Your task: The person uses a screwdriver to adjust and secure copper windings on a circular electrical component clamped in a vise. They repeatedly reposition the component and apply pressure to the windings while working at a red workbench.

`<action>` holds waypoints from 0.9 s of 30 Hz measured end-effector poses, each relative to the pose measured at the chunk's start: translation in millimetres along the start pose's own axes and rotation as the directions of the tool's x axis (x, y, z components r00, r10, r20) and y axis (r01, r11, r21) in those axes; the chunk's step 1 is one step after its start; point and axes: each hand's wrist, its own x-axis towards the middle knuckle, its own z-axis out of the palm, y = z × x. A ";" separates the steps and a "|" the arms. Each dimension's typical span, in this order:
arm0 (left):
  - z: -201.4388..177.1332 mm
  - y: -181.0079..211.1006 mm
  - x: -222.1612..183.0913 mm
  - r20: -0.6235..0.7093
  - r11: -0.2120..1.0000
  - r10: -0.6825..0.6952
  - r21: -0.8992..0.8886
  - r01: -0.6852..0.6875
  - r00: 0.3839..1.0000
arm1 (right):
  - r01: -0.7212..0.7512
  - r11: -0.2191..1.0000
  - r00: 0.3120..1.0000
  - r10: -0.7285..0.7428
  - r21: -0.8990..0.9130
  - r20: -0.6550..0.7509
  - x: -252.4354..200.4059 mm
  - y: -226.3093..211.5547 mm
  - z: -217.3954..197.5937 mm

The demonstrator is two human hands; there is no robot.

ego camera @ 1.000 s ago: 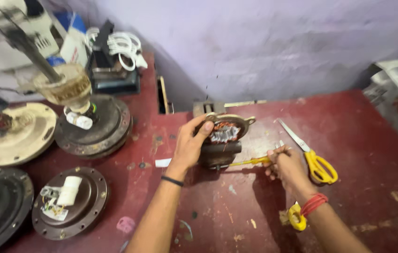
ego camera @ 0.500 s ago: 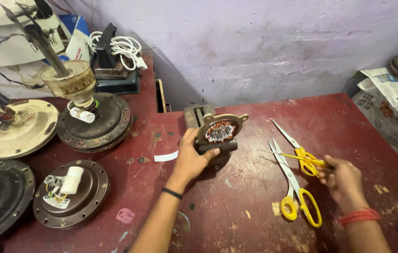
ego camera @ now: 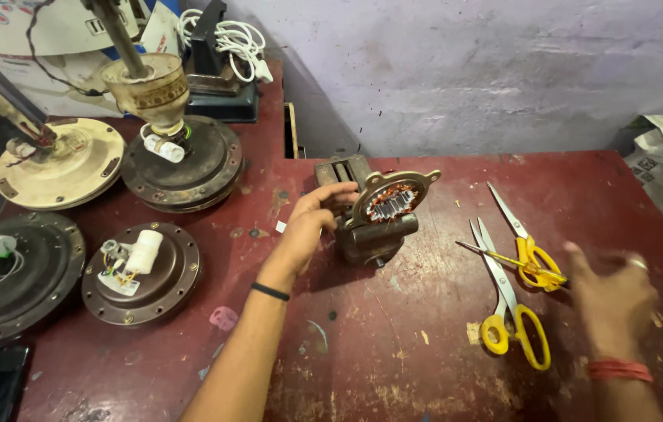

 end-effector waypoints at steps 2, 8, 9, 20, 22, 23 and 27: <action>5.9 -6.8 2.7 0.042 0.992 0.115 -0.049 -0.113 0.992 | 0.114 0.956 0.991 -0.128 0.269 0.036 -23.7 -38.1 -3.8; 13.7 -13.2 14.3 -0.052 0.980 0.031 -0.195 -0.040 0.998 | 0.119 0.589 0.852 -0.474 0.800 0.223 -108.2 -162.0 8.9; 12.9 -10.7 19.2 -0.058 0.973 -0.008 -0.231 -0.006 0.998 | 0.123 0.617 0.871 -0.442 0.778 0.213 -115.7 -175.0 6.2; 14.9 19.6 60.4 -0.004 0.922 -0.381 -0.069 0.380 0.924 | 0.163 0.578 0.910 -0.402 0.799 0.105 -118.2 -191.1 3.7; 15.0 24.5 68.5 0.035 0.930 -0.366 0.048 0.365 0.930 | 0.278 0.595 0.896 -0.443 0.754 0.020 -114.5 -187.6 2.8; 15.7 27.1 73.4 0.060 0.936 -0.339 0.123 0.330 0.939 | 0.334 0.599 0.884 -0.466 0.728 -0.022 -112.2 -186.8 1.5; 16.5 33.1 86.2 0.108 0.890 -0.382 0.312 0.333 0.918 | 0.328 0.608 0.867 -0.497 0.723 0.025 -105.0 -187.3 -3.9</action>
